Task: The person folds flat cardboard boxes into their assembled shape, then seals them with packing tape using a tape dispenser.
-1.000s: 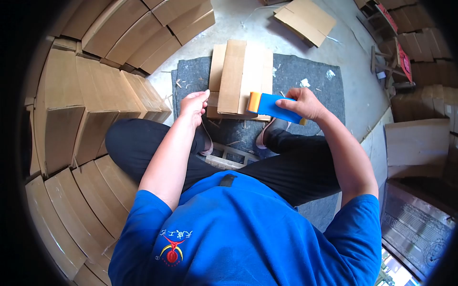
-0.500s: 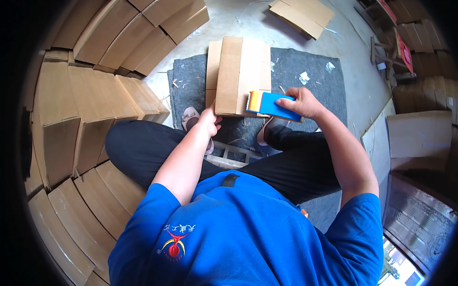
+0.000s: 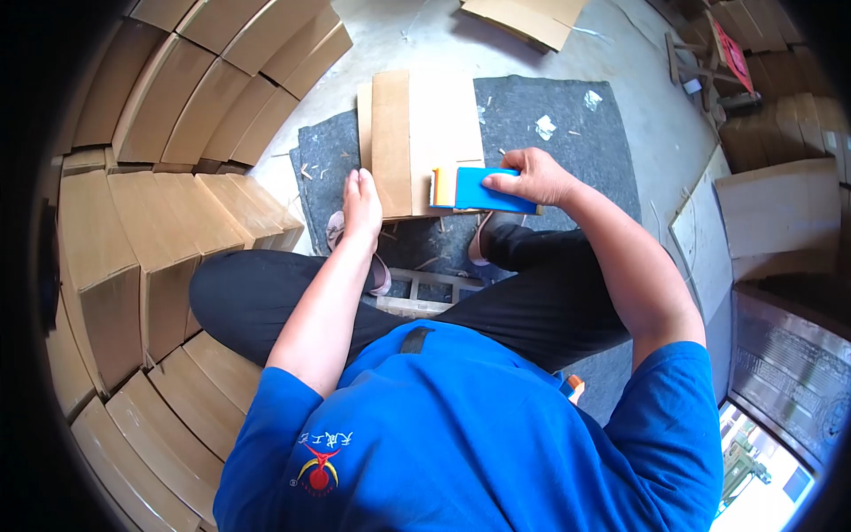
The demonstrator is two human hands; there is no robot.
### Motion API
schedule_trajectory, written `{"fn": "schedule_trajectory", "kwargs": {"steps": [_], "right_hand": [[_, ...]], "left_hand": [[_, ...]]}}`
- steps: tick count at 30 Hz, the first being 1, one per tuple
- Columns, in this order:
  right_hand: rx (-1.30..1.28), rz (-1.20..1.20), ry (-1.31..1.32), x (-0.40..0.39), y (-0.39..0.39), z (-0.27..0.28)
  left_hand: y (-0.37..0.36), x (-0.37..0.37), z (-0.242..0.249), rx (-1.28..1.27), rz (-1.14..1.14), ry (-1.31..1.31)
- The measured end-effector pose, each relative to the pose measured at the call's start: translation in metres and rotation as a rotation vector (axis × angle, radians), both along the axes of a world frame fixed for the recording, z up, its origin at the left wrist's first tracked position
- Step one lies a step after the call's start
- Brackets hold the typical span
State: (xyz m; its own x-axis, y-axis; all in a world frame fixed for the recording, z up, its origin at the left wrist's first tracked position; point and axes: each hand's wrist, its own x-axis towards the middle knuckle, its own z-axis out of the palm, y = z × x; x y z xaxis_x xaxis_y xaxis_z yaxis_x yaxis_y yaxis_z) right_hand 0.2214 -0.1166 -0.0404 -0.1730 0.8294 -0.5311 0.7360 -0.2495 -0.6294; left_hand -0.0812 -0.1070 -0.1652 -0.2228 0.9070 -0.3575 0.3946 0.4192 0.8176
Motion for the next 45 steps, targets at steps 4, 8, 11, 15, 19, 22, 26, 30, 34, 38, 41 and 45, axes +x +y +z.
{"fn": "schedule_trajectory", "kwargs": {"steps": [4, 8, 11, 15, 19, 22, 26, 30, 34, 38, 41, 45], "right_hand": [[-0.019, -0.02, 0.024, -0.001, -0.004, -0.002], [0.016, -0.014, 0.032, 0.001, -0.001, -0.005], [0.016, -0.022, 0.022, -0.001, -0.001, -0.001], [0.017, 0.018, -0.002, 0.025, -0.006, 0.014], [-0.037, 0.065, -0.189, 0.068, -0.011, 0.022], [-0.014, 0.072, -0.285, 0.057, -0.011, 0.013], [-0.053, 0.081, -0.465, 0.0, -0.005, 0.011], [0.043, 0.087, -0.565, -0.053, -0.012, 0.023], [0.303, 0.117, -0.647, -0.083, -0.036, -0.031], [0.199, 0.268, -0.64, -0.108, -0.051, -0.065], [0.181, 0.418, -0.738, -0.105, -0.062, -0.11], [0.063, 0.803, -0.701, -0.116, -0.078, -0.105]], "left_hand": [[-0.026, 0.013, 0.075, 0.505, -0.76, 0.54], [-0.043, 0.037, 0.083, 0.307, -0.882, 0.688], [-0.042, 0.046, 0.068, 0.347, -0.843, 0.809], [-0.042, 0.044, 0.064, 0.32, -0.832, 0.788], [-0.042, 0.046, 0.064, 0.312, -0.858, 0.767], [-0.042, 0.05, 0.063, 0.292, -0.857, 0.798], [-0.042, 0.048, 0.064, 0.302, -0.872, 0.813], [-0.043, 0.049, 0.065, 0.307, -0.884, 0.828], [-0.04, 0.051, 0.067, 0.318, -0.899, 0.834], [-0.044, 0.041, 0.071, 0.271, -0.948, 0.878], [-0.043, 0.045, 0.073, 0.262, -0.944, 0.883], [-0.031, 0.047, 0.091, 0.203, -0.885, 0.654]]}}
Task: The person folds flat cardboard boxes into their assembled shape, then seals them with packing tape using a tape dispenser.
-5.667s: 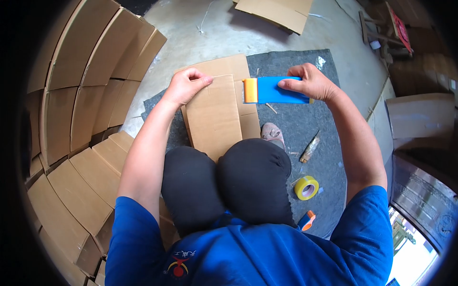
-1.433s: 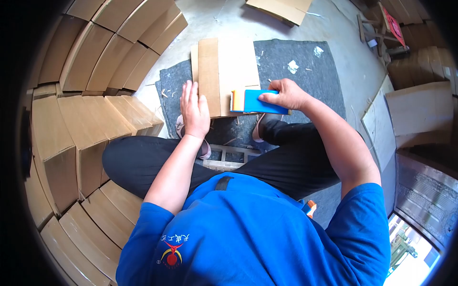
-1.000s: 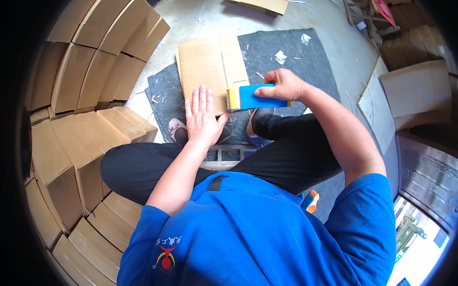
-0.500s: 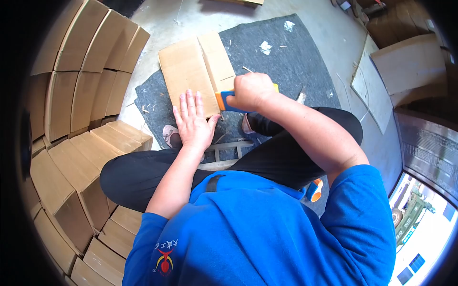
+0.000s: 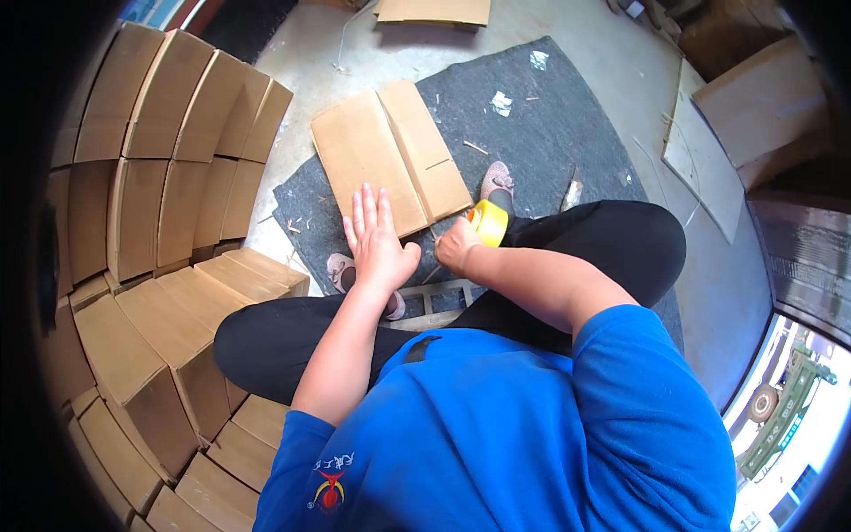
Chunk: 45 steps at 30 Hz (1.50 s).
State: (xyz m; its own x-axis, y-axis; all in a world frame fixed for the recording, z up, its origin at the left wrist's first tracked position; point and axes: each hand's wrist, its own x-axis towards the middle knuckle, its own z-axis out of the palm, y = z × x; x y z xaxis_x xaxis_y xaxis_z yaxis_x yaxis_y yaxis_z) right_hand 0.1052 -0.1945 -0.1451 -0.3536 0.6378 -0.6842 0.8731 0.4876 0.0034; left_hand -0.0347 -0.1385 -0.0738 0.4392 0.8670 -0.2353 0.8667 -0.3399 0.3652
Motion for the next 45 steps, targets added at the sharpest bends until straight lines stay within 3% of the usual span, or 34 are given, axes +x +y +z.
{"fn": "schedule_trajectory", "kwargs": {"steps": [4, 8, 11, 12, 14, 15, 18, 24, 27, 30, 33, 35, 37, 41, 43, 45], "right_hand": [[-0.153, -0.205, 0.219, -0.026, 0.0, 0.027], [-0.194, -0.552, 0.326, -0.047, 0.013, 0.038], [-0.24, -0.651, 0.327, -0.031, 0.028, 0.055], [-0.26, -0.653, 0.253, -0.022, 0.039, 0.073], [-0.215, -0.648, 0.211, 0.007, 0.051, 0.09], [-0.172, -0.646, 0.181, 0.023, 0.059, 0.103], [-0.091, -0.595, 0.097, 0.068, 0.085, 0.128], [-0.002, -0.464, -0.052, 0.104, 0.123, 0.101], [0.031, -0.496, -0.1, 0.111, 0.119, 0.083], [0.042, -0.544, -0.183, 0.121, 0.123, 0.108], [0.268, -0.624, -0.199, 0.136, 0.127, 0.159], [0.368, -0.716, -0.073, 0.137, 0.124, 0.205], [0.41, -0.787, 0.173, 0.135, 0.117, 0.231], [0.235, -0.818, 0.812, 0.114, 0.098, 0.246], [0.123, -0.813, 0.952, 0.099, 0.096, 0.238], [0.058, -0.795, 1.015, 0.085, 0.094, 0.229]], "left_hand": [[0.071, 0.007, 0.003, 0.09, 0.187, -0.326], [0.174, 0.026, -0.054, 0.475, 0.168, -0.191], [0.206, 0.014, -0.039, 0.113, 0.159, -0.059], [0.211, 0.006, -0.039, 0.196, 0.149, -0.017], [0.205, -0.007, -0.019, 0.255, 0.406, -0.114], [0.213, -0.026, -0.033, 0.356, 0.467, -0.292], [0.197, -0.06, -0.033, 0.254, 0.607, -0.499], [0.115, -0.058, -0.083, 0.101, 0.992, -0.754], [0.099, -0.05, -0.095, 0.137, 0.991, -0.86], [0.102, -0.051, -0.091, 0.076, 1.009, -0.894], [0.113, -0.066, -0.101, 0.086, 0.933, -0.781], [0.109, -0.064, -0.09, 0.215, 0.93, -0.697], [0.098, -0.046, -0.044, 0.055, 0.986, -1.079], [0.071, -0.025, 0.011, -0.793, 0.742, -1.377], [0.064, -0.022, 0.027, -1.027, 0.657, -1.565], [0.061, -0.027, 0.044, -1.059, 0.611, -1.616]]}}
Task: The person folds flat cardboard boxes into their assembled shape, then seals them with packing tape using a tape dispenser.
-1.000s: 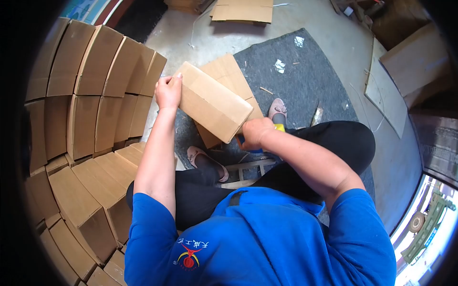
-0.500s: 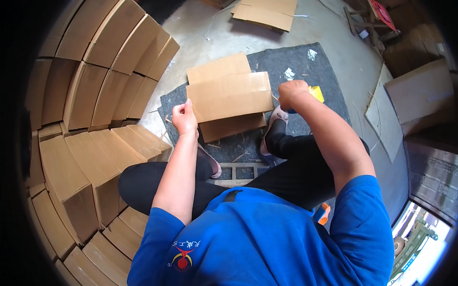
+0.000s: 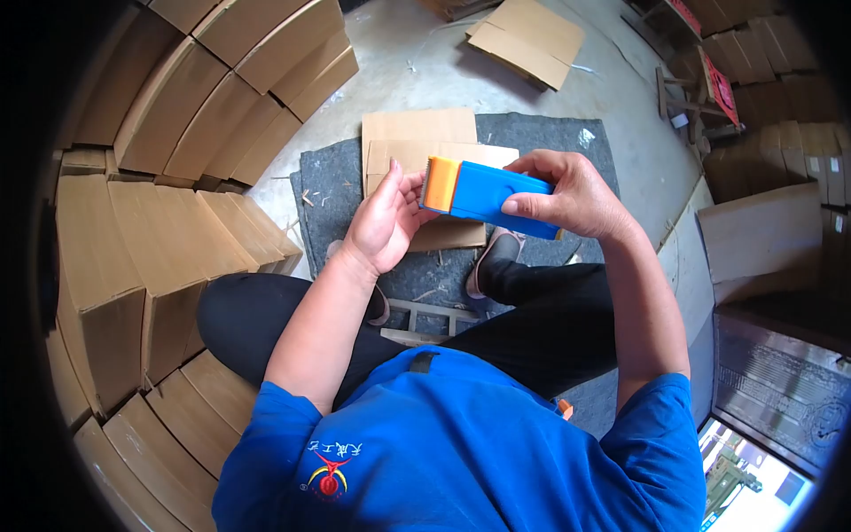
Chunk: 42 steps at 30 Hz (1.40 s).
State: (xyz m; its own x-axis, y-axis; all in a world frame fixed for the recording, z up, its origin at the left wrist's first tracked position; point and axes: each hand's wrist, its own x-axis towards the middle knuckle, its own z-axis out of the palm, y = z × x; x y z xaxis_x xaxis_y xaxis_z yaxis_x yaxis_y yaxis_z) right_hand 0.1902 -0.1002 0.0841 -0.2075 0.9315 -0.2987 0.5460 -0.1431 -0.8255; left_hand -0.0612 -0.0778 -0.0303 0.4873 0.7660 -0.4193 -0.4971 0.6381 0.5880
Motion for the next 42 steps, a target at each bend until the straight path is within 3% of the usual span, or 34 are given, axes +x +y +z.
{"fn": "schedule_trajectory", "kwargs": {"steps": [2, 3, 7, 9, 13, 17, 23, 31, 37, 42], "right_hand": [[-0.016, 0.024, -0.004, -0.005, 0.0, -0.011], [-0.014, 0.029, -0.021, -0.004, 0.0, -0.015], [-0.024, 0.041, -0.038, 0.002, 0.0, -0.029], [-0.051, 0.037, -0.018, 0.001, -0.001, -0.033], [-0.111, -0.021, 0.013, -0.015, -0.002, -0.043], [-0.118, -0.031, -0.159, -0.038, 0.005, -0.042], [-0.078, 0.007, -0.44, -0.055, 0.036, -0.016], [-0.089, 0.044, -0.745, -0.093, 0.079, -0.033], [-0.143, 0.08, -0.811, -0.109, 0.094, -0.046], [-0.18, 0.157, -0.962, -0.125, 0.096, -0.045]], "left_hand": [[0.0, -0.005, 0.009, -0.008, -0.089, -0.102], [0.0, -0.006, 0.006, 0.012, -0.088, -0.013], [-0.002, -0.012, -0.006, -0.019, -0.073, -0.057], [-0.003, -0.013, -0.01, -0.192, -0.1, -0.184], [-0.005, -0.015, -0.033, -0.313, -0.074, -0.162], [-0.009, -0.014, -0.042, -0.251, -0.001, 0.038], [0.041, -0.064, -0.06, -0.17, 0.388, 0.396], [0.074, -0.069, -0.088, -0.125, 0.408, 0.513], [0.077, -0.068, -0.107, -0.138, 0.436, 0.616], [0.078, -0.069, -0.119, -0.205, 0.337, 0.61]]}}
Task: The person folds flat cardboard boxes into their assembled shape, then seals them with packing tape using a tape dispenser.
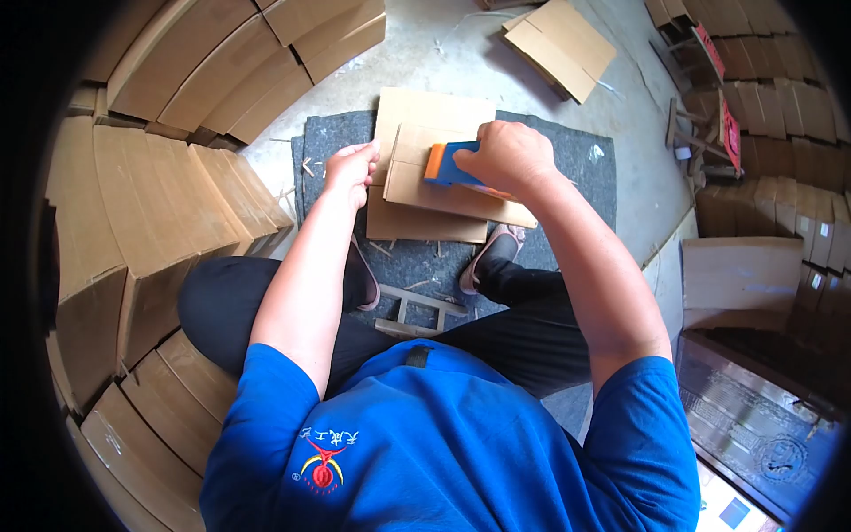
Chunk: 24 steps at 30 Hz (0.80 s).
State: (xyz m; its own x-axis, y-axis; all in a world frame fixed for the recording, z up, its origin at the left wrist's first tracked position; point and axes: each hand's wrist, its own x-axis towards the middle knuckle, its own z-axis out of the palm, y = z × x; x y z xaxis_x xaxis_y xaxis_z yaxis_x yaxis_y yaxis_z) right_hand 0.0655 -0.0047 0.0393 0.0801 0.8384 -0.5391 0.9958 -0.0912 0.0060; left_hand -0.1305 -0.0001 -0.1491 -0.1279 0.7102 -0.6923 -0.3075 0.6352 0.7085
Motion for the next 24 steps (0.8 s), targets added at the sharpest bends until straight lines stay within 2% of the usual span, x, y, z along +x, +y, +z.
{"fn": "schedule_trajectory", "kwargs": {"steps": [2, 4, 5, 7, 8, 11, 16, 20, 24], "right_hand": [[0.239, 0.301, -0.2, -0.005, -0.008, -0.01], [0.408, 0.588, -0.29, -0.016, -0.015, -0.021], [0.465, 0.694, -0.253, -0.028, -0.022, -0.026], [0.42, 0.826, -0.218, -0.051, -0.039, -0.042], [0.413, 0.843, -0.163, -0.061, -0.047, -0.052], [0.212, 0.891, -0.224, -0.076, -0.063, -0.074], [0.258, 0.945, -0.263, -0.066, -0.065, -0.099], [0.316, 0.925, -0.127, -0.053, -0.065, -0.107], [0.353, 0.92, -0.101, -0.054, -0.068, -0.108]], "left_hand": [[0.001, 0.001, -0.002, -0.014, -0.018, -0.012], [0.003, 0.001, -0.007, -0.016, -0.046, -0.026], [0.003, 0.0, -0.008, -0.017, -0.041, -0.026], [0.004, -0.001, -0.011, -0.04, -0.053, -0.047], [0.004, -0.001, -0.012, -0.04, -0.048, -0.047], [0.003, -0.003, -0.009, 0.0, -0.02, -0.124], [0.003, -0.007, -0.001, 0.024, -0.045, -0.134], [-0.001, -0.004, 0.004, 0.004, -0.038, -0.133], [-0.007, 0.009, -0.029, -0.021, 0.016, -0.188]]}}
